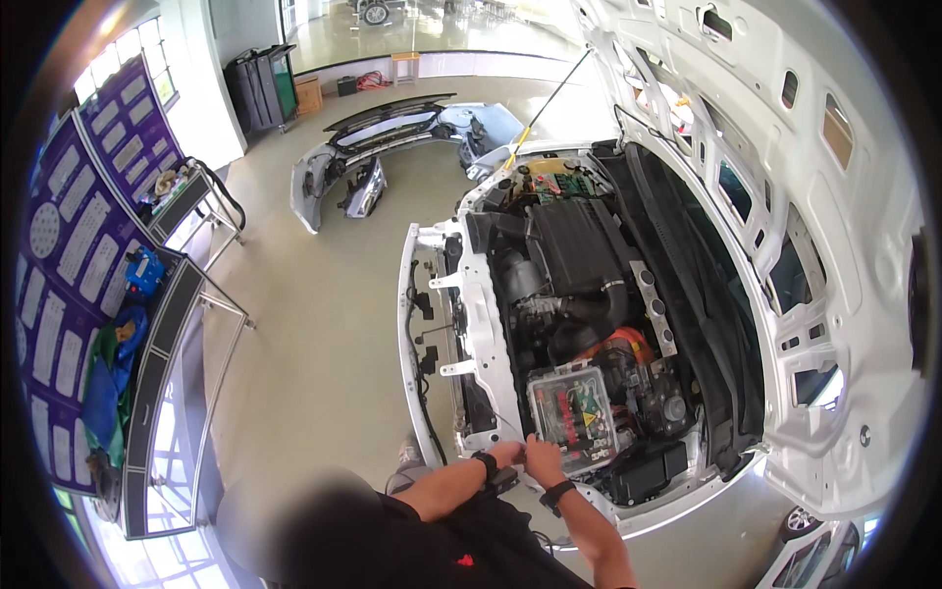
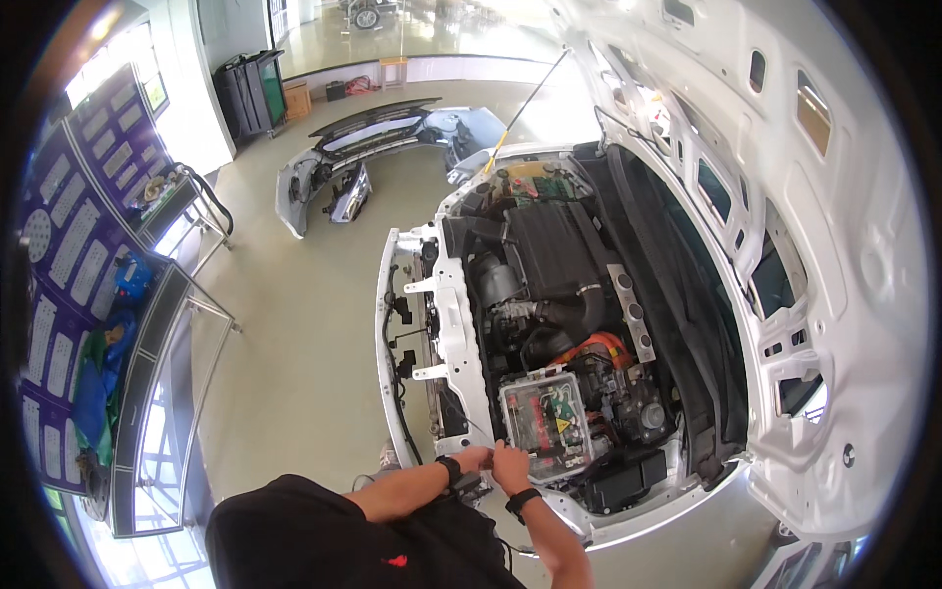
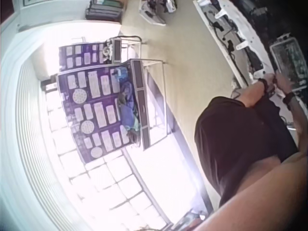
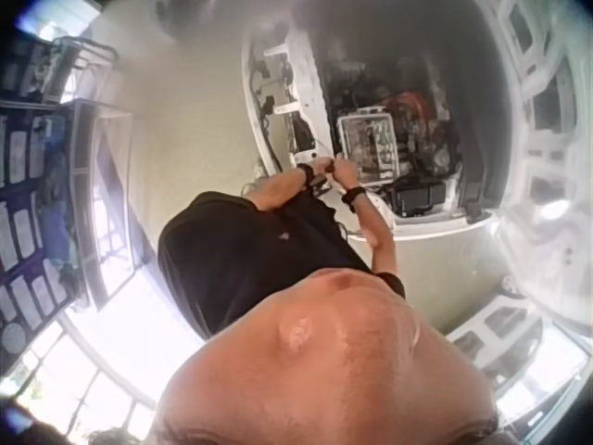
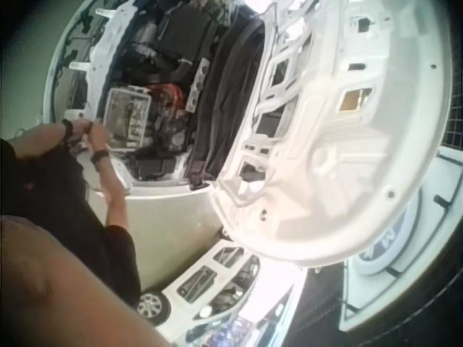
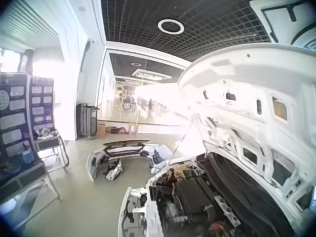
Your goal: The person is using a socket wrench to unscrew and manipulate bolts on the front frame of a car with the hood open.
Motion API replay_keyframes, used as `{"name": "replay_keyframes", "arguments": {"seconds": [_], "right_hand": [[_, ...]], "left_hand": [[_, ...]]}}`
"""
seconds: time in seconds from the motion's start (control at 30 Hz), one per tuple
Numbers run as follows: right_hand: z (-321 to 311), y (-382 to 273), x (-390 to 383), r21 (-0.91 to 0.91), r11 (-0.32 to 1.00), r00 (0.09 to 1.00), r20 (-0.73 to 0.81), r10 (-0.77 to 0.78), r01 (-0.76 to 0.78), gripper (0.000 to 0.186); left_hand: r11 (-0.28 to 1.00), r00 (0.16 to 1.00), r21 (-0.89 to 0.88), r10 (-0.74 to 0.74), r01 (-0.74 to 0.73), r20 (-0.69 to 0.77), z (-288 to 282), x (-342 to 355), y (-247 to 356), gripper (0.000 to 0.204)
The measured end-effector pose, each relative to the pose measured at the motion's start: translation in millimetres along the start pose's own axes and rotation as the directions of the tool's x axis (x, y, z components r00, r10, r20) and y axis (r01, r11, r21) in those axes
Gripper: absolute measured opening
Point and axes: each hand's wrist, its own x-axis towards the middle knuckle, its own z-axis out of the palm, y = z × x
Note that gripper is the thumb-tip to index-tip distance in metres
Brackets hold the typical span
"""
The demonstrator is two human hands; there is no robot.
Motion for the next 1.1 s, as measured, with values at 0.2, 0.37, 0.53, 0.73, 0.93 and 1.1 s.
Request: {"name": "replay_keyframes", "arguments": {"seconds": [0.2,0.37,0.53,0.73,0.93,1.1], "right_hand": [[33.5,5.5,11.0,0.733,0.465,0.862,0.480,0.162,-0.496,0.059],[5.6,-20.0,-11.8,0.169,0.986,0.988,0.155,-0.017,-0.009,0.056],[5.5,-7.7,-10.0,0.100,0.995,0.986,0.167,-0.001,-0.016,0.056],[0.0,-19.0,-6.5,0.583,0.741,0.933,0.315,0.173,-0.334,0.064],[15.8,-16.4,4.8,0.786,0.263,0.827,0.505,0.248,-0.559,0.067],[13.1,-8.7,7.7,0.328,0.918,0.957,0.256,0.140,-0.222,0.049]], "left_hand": [[0.900,0.984,-0.404,-0.176,0.166,0.014,-28.7,47.9,-49.7,0.016],[0.884,0.952,-0.375,-0.306,0.280,-0.010,-37.2,58.3,-67.8,0.015],[0.994,0.991,0.072,0.072,-0.080,0.109,-27.6,8.7,-34.7,0.013],[0.998,1.000,-0.054,-0.029,0.029,0.004,-49.4,59.6,-77.7,0.021],[0.669,0.840,0.508,0.430,-0.543,0.332,-34.1,7.4,-27.3,0.017],[0.865,0.943,-0.378,-0.314,0.331,0.107,-23.2,12.2,-20.3,0.009]]}}
